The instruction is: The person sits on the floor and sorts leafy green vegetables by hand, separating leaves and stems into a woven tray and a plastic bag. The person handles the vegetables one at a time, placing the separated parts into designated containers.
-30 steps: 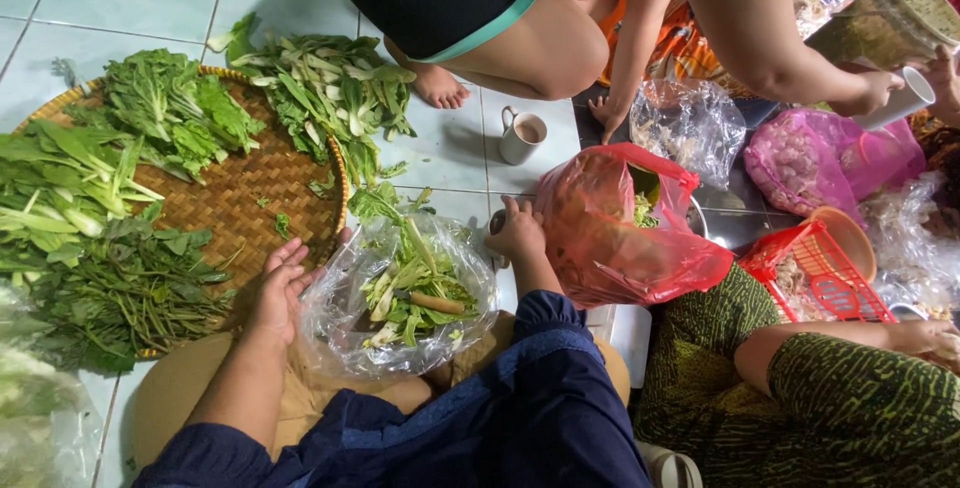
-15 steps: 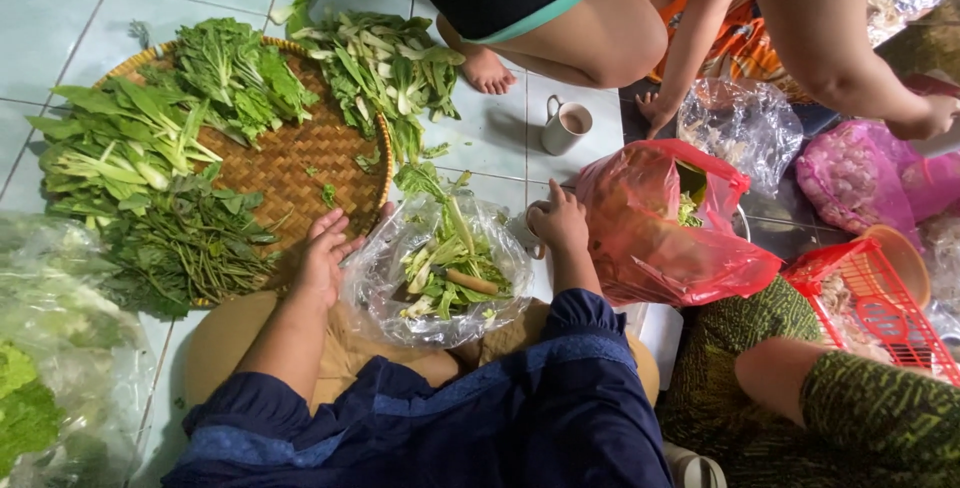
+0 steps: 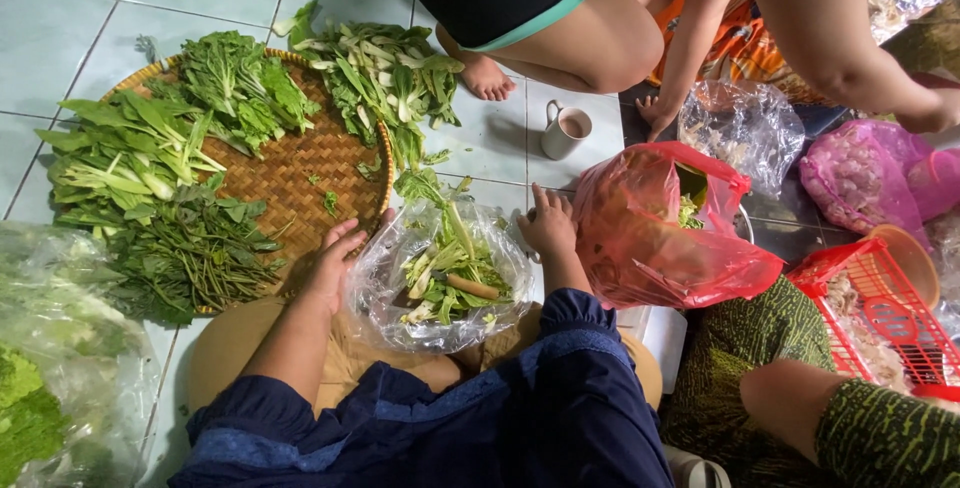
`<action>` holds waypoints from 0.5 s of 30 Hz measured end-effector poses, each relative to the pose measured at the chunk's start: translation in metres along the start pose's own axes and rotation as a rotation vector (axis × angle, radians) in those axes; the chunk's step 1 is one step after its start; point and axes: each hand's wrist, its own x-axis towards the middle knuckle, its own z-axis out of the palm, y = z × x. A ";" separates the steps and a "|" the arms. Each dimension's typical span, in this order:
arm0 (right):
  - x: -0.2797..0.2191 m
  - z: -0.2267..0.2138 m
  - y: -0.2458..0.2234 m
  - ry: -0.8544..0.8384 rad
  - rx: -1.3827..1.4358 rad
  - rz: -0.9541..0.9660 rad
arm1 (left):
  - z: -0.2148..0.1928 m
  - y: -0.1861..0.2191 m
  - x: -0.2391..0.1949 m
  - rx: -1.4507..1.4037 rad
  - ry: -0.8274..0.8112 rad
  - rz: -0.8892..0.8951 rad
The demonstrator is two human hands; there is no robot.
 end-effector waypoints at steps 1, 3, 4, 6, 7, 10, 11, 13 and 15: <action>0.002 0.001 0.001 -0.001 -0.001 0.001 | -0.002 -0.004 0.006 0.000 0.000 -0.001; 0.006 0.004 0.002 0.046 0.063 0.007 | -0.007 -0.013 0.019 -0.007 -0.050 -0.027; 0.006 0.002 0.004 0.046 0.063 0.009 | -0.001 -0.007 0.011 -0.006 -0.051 -0.029; 0.008 0.001 0.004 0.088 0.006 0.045 | 0.006 0.006 -0.008 0.022 -0.047 -0.042; 0.011 0.000 0.007 0.084 0.006 0.043 | 0.015 0.018 -0.022 0.022 -0.043 -0.044; 0.026 -0.006 0.014 0.183 -0.041 0.118 | 0.015 0.023 -0.022 0.194 -0.084 -0.066; 0.028 -0.005 0.017 0.187 -0.042 0.127 | -0.003 0.001 0.004 0.147 -0.103 -0.083; 0.034 -0.004 0.023 0.196 -0.041 0.138 | -0.020 -0.019 0.030 0.102 -0.126 -0.098; 0.039 0.001 0.027 0.198 -0.041 0.144 | -0.021 -0.019 0.028 0.091 -0.118 -0.135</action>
